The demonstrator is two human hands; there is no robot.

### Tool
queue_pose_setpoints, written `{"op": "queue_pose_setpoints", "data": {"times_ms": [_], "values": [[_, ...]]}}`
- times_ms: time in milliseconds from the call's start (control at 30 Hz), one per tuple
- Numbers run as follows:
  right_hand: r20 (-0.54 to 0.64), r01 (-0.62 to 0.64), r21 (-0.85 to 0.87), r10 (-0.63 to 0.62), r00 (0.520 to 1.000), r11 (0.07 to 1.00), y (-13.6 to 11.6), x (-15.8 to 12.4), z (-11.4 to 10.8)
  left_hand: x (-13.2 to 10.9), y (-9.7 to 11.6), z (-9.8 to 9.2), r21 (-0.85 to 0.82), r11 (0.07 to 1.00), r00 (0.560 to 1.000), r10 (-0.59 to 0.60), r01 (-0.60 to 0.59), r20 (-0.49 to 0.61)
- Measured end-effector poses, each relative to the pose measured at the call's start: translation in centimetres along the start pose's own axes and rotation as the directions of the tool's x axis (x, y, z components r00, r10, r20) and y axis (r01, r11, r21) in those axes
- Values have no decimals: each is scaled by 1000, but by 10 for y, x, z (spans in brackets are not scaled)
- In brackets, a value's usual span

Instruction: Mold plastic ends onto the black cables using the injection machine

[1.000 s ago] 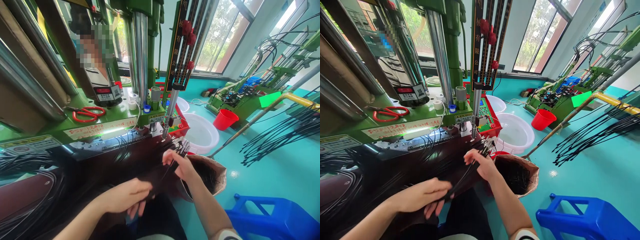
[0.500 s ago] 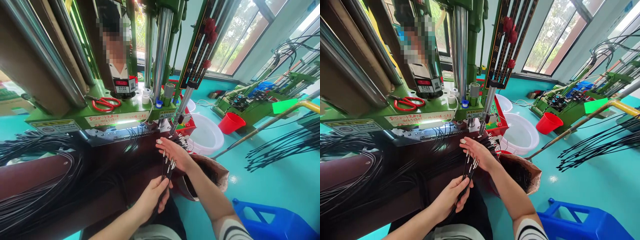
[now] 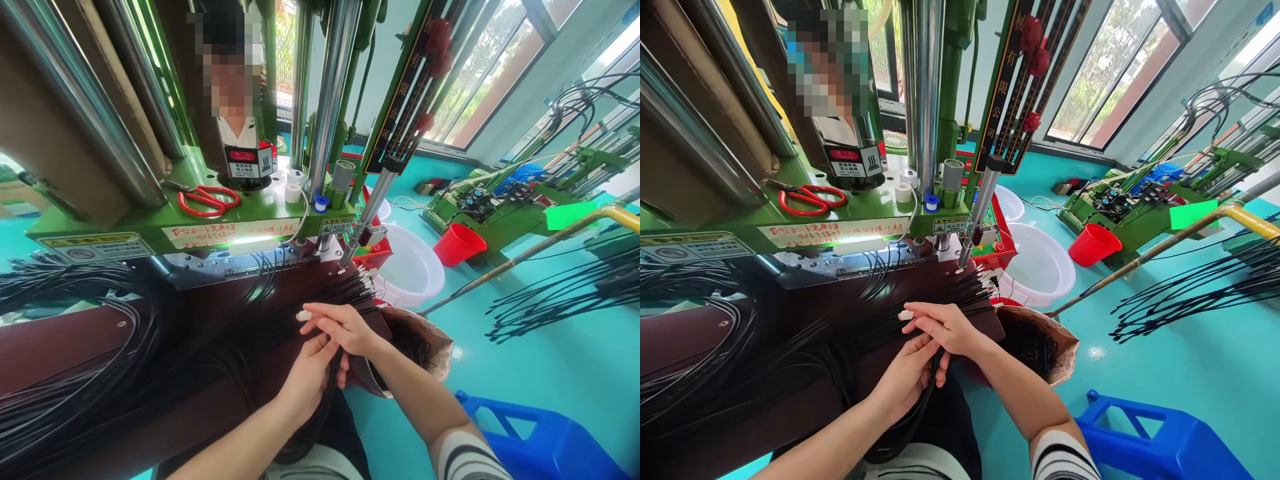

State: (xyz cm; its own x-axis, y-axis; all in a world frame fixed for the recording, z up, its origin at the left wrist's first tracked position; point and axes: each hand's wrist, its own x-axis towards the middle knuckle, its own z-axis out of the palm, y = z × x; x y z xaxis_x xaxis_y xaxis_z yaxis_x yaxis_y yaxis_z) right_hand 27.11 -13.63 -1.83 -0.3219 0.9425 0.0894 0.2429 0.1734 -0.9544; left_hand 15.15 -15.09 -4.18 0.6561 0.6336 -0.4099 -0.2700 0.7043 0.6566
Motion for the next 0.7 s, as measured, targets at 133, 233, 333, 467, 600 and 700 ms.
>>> {"op": "queue_pose_setpoints", "data": {"times_ms": [133,233,333,467,600,700], "values": [[-11,-44,66,45,999,997,9,8,7,1,3,-10,25,997,997,75,-75,2],[43,24,-36,-23,999,999,14,30,-1,3,7,-23,25,990,989,137,-136,-63],[-151,-2,-465,-77,986,885,26,67,-17,4,12,-34,-5,983,968,182,-186,-170],[-212,-222,-884,70,975,412,45,109,-29,4,13,-43,69,969,948,245,-235,-205],[-201,-245,-902,156,967,356,48,121,-30,5,10,-45,122,954,933,293,-273,-208],[-117,-204,-894,231,966,399,36,111,-31,4,10,-44,147,948,926,310,-283,-217]]}}
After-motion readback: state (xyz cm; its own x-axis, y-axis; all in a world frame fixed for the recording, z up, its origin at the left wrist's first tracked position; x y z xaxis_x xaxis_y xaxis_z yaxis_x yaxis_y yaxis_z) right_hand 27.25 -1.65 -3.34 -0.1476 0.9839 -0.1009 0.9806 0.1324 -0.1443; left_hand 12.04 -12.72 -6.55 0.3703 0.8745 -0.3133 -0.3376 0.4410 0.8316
